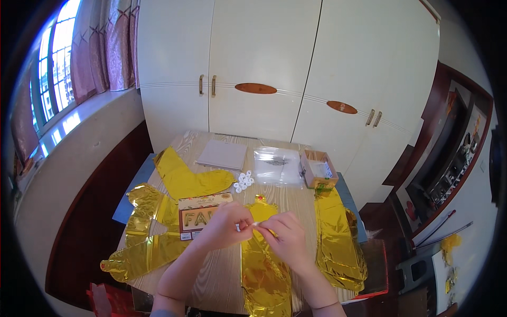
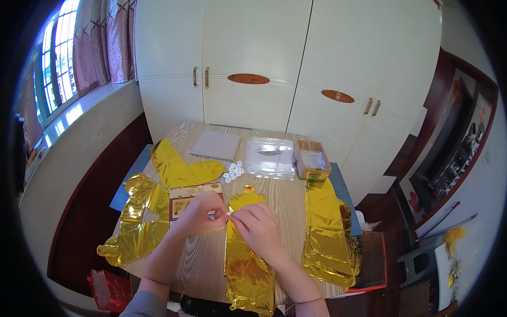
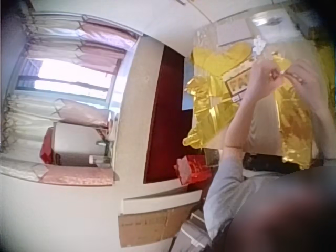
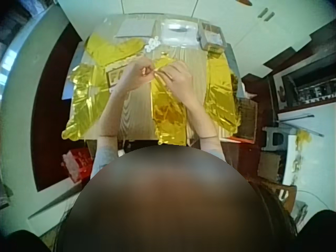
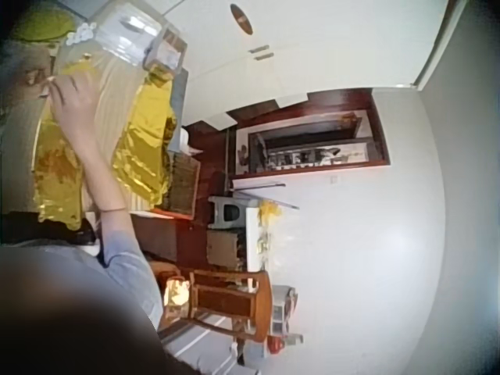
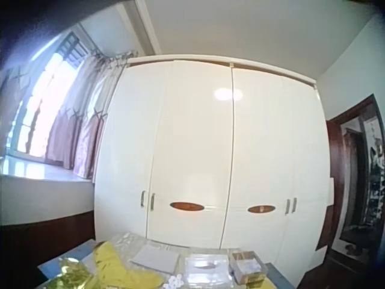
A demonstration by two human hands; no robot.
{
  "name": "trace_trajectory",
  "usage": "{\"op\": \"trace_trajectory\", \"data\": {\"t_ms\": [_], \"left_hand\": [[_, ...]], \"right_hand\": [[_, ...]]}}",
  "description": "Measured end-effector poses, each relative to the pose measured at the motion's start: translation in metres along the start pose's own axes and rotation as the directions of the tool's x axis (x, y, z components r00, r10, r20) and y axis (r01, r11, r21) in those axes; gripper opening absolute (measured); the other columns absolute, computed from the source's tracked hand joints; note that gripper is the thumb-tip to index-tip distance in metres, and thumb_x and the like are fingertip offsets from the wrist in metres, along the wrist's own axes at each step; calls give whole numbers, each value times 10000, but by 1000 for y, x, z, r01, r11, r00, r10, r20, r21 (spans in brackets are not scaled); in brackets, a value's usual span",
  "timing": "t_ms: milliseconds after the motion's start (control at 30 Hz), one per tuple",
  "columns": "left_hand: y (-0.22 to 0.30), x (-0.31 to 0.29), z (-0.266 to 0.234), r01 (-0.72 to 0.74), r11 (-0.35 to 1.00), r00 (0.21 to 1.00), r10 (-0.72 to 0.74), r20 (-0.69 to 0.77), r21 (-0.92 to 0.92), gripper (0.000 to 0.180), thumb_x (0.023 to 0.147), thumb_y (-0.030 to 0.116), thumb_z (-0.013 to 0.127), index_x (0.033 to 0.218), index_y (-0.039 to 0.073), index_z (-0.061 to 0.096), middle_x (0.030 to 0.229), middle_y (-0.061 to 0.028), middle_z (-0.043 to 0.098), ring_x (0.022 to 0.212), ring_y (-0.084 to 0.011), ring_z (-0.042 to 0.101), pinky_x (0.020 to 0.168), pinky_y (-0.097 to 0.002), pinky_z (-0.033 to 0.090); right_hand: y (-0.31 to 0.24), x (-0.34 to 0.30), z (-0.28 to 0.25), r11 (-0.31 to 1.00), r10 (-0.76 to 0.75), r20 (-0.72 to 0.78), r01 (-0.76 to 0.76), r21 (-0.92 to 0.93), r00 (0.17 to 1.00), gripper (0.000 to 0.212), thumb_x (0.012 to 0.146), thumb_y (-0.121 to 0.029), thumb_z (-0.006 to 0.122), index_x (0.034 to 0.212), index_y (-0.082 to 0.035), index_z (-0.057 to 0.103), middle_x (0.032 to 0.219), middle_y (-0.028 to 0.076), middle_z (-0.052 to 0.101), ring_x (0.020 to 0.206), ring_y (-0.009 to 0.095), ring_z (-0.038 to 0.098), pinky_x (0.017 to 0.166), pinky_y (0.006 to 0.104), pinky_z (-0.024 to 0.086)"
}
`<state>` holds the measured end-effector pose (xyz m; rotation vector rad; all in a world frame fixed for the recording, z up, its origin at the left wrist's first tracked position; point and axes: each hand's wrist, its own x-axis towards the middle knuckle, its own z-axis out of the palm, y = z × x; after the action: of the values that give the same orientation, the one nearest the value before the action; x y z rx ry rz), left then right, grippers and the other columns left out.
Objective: Folding gold foil sheets and placing them inside plastic sleeves for packaging.
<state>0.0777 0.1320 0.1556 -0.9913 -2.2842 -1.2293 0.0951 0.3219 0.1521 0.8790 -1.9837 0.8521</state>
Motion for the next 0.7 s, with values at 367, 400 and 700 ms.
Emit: {"op": "trace_trajectory", "data": {"t_ms": [367, 400, 700], "left_hand": [[-10, -2, -2, 57, 980, 996, -41, 83, -192, 99, 749, 64, 732, 749, 52, 634, 659, -13, 575, 632, -144, 543, 577, -284, 425], [-10, -3, -2, 61, 977, 996, -46, 78, -204, 96, 753, 66, 733, 754, 51, 638, 661, -13, 576, 629, -138, 542, 571, -279, 424], [-6, -3, -11, -116, 990, 992, 112, 57, 77, 75, 720, 68, 743, 741, 74, 671, 681, -13, 603, 677, -195, 579, 654, -329, 429]], "right_hand": [[9, -1, -2, 992, 33, 125, -47, 115, 992, 117, 735, -69, 756, 838, -60, 701, 834, 62, 639, 776, 225, 605, 675, 328, 487], [9, 1, -2, 993, 21, 139, -37, 115, 990, 107, 742, -68, 748, 839, -59, 704, 844, 62, 644, 776, 224, 607, 680, 329, 489], [10, 2, -1, 946, 137, 392, -238, 222, 910, 154, 850, -128, 665, 976, -42, 642, 886, 108, 636, 824, 284, 620, 738, 378, 490]]}}
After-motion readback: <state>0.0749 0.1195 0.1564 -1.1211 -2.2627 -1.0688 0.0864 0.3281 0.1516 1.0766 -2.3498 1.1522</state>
